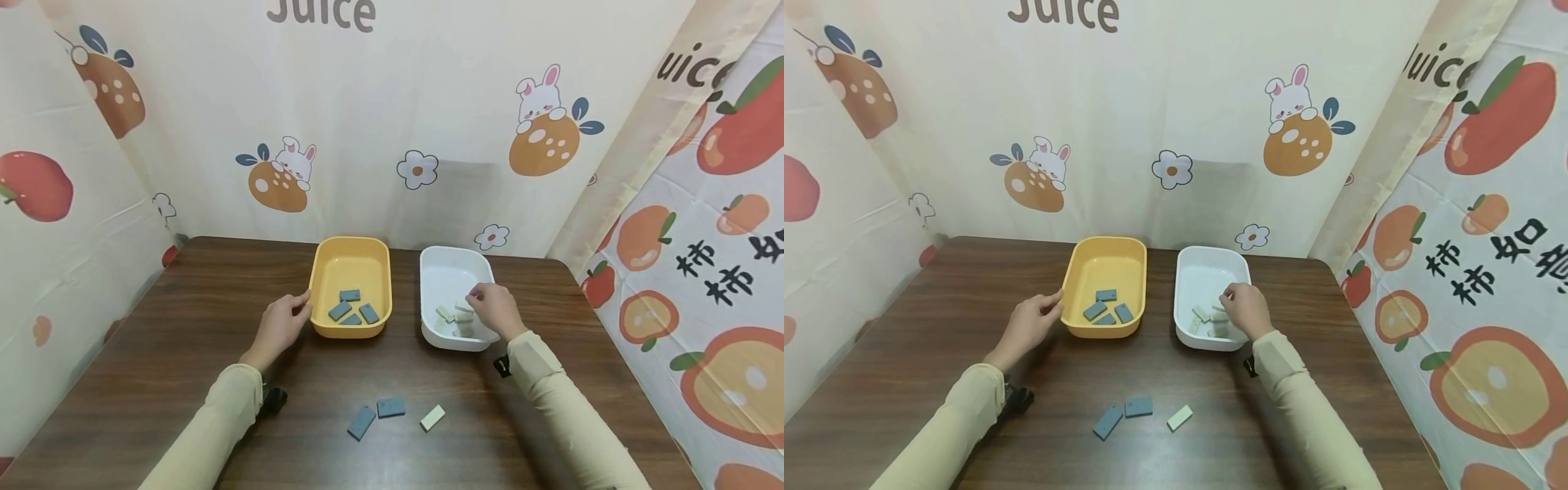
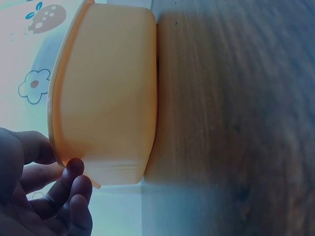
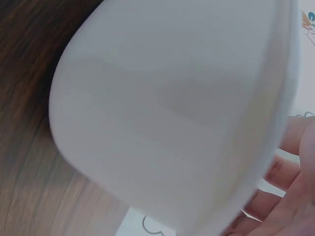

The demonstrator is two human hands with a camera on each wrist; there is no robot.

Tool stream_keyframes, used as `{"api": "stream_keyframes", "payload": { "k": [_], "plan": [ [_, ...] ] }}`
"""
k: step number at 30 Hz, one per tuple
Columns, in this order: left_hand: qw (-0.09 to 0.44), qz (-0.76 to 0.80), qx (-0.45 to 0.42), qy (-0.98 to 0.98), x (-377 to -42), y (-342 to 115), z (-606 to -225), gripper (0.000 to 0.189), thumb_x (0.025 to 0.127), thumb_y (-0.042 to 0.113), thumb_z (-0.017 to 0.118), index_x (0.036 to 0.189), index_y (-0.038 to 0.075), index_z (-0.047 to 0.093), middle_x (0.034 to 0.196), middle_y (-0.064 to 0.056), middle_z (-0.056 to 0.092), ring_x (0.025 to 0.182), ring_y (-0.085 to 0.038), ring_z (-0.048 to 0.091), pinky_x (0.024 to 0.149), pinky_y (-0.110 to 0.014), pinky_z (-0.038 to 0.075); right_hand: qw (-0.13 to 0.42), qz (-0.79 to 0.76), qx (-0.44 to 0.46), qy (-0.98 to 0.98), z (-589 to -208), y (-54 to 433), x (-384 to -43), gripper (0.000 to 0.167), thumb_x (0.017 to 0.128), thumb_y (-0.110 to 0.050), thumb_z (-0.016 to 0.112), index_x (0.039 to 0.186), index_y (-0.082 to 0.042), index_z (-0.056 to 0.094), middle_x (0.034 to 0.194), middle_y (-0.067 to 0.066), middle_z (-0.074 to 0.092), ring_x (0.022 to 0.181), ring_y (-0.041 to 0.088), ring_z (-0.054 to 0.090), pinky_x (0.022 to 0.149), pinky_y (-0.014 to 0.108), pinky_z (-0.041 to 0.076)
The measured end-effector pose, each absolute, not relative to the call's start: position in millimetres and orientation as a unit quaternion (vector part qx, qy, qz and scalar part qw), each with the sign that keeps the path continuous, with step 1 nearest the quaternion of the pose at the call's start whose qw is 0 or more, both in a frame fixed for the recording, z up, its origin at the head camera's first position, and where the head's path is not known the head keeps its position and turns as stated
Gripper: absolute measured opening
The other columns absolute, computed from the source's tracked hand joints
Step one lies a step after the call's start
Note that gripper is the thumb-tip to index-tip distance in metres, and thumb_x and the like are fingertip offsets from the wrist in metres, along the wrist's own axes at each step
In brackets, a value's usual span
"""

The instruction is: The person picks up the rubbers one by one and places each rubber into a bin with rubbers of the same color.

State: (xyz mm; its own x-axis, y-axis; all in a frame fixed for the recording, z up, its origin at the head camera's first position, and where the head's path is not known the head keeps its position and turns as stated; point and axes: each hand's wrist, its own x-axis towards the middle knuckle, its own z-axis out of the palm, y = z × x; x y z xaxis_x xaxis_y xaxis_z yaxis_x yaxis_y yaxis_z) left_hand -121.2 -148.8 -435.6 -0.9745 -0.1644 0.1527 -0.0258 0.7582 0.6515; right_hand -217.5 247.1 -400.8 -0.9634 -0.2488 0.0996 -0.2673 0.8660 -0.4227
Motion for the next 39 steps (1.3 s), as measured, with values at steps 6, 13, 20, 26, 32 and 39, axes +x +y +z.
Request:
{"api": "stream_keyframes", "payload": {
  "k": [6, 13, 20, 26, 32, 39],
  "plan": [
    [0.102, -0.345, 0.049, -0.932, -121.1, -148.2, -435.9, 0.041, 0.096, 0.02, 0.057, 0.134, 0.007, 0.057, 0.092, -0.014, 0.065, 0.068, -0.021, 0.047, 0.061, -0.028, 0.039, 0.037, 0.248, 0.121, -0.96, -399.0, 260.1, -210.3, 0.024, 0.095, -0.02, 0.058, 0.099, 0.001, 0.071, 0.094, 0.017, 0.07, 0.084, 0.029, 0.062, 0.075, 0.045, 0.05],
    [0.096, -0.346, 0.051, -0.932, -121.5, -148.3, -434.7, 0.041, 0.096, 0.019, 0.057, 0.135, 0.006, 0.057, 0.095, -0.015, 0.066, 0.069, -0.022, 0.048, 0.063, -0.029, 0.039, 0.059, 0.258, 0.111, -0.958, -396.3, 271.5, -203.7, 0.026, 0.095, -0.02, 0.059, 0.1, 0.003, 0.071, 0.096, 0.019, 0.07, 0.083, 0.028, 0.061, 0.072, 0.043, 0.05],
    [0.102, -0.342, 0.049, -0.933, -121.6, -148.7, -436.8, 0.041, 0.095, 0.02, 0.058, 0.134, 0.007, 0.057, 0.093, -0.014, 0.066, 0.069, -0.021, 0.047, 0.063, -0.028, 0.039, 0.042, 0.27, 0.086, -0.958, -397.3, 283.1, -198.0, 0.029, 0.096, -0.021, 0.059, 0.106, 0.004, 0.069, 0.098, 0.022, 0.068, 0.081, 0.028, 0.059, 0.068, 0.037, 0.049],
    [0.108, -0.341, 0.046, -0.933, -122.0, -148.8, -436.7, 0.041, 0.095, 0.02, 0.058, 0.134, 0.007, 0.058, 0.096, -0.015, 0.067, 0.071, -0.023, 0.049, 0.065, -0.031, 0.04, 0.038, 0.275, 0.072, -0.958, -402.0, 292.6, -194.6, 0.031, 0.096, -0.022, 0.059, 0.109, 0.005, 0.068, 0.099, 0.023, 0.068, 0.081, 0.028, 0.06, 0.067, 0.036, 0.05],
    [0.104, -0.34, 0.045, -0.933, -123.1, -148.9, -436.0, 0.04, 0.096, 0.02, 0.058, 0.134, 0.007, 0.057, 0.099, -0.016, 0.068, 0.073, -0.023, 0.05, 0.066, -0.031, 0.04, 0.051, 0.267, 0.07, -0.96, -408.7, 300.0, -191.5, 0.031, 0.094, -0.021, 0.06, 0.106, 0.006, 0.067, 0.097, 0.023, 0.07, 0.083, 0.032, 0.063, 0.072, 0.044, 0.05],
    [0.109, -0.343, 0.042, -0.932, -122.5, -148.7, -436.9, 0.04, 0.095, 0.019, 0.058, 0.134, 0.006, 0.058, 0.097, -0.016, 0.068, 0.071, -0.023, 0.05, 0.065, -0.031, 0.041, 0.028, 0.264, 0.059, -0.962, -419.4, 303.0, -187.1, 0.036, 0.094, -0.024, 0.06, 0.11, 0.008, 0.066, 0.1, 0.023, 0.07, 0.086, 0.032, 0.065, 0.077, 0.047, 0.05]
  ]
}}
